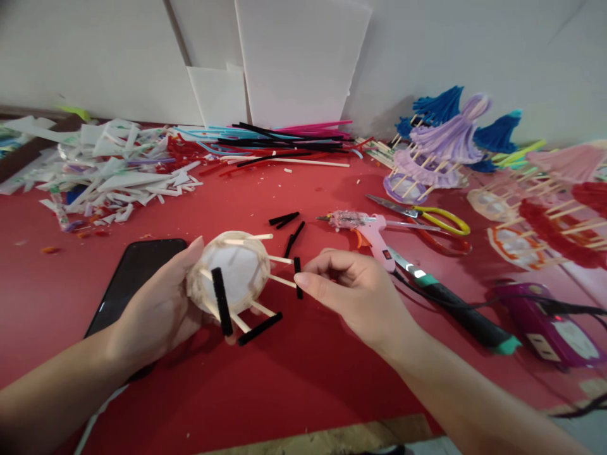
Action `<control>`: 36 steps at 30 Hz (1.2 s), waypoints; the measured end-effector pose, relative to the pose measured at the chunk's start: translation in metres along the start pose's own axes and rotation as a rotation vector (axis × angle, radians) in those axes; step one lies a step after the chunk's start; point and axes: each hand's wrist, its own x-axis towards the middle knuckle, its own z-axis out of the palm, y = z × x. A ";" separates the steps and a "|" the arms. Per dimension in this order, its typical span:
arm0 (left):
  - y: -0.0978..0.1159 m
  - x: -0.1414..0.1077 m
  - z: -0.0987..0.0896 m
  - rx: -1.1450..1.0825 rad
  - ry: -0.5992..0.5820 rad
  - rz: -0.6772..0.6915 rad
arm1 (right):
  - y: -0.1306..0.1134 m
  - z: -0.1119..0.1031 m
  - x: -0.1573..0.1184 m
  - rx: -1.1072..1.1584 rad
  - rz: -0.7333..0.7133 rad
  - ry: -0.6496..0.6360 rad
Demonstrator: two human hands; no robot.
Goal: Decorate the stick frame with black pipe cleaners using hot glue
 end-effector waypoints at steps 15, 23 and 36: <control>0.001 0.001 0.002 0.029 0.019 -0.002 | 0.001 0.000 0.001 0.005 0.026 -0.027; 0.001 -0.001 0.001 0.056 -0.015 0.028 | -0.002 0.001 0.001 0.008 0.061 -0.037; 0.000 -0.001 0.000 0.066 -0.015 0.030 | -0.003 0.002 0.000 0.015 0.094 -0.033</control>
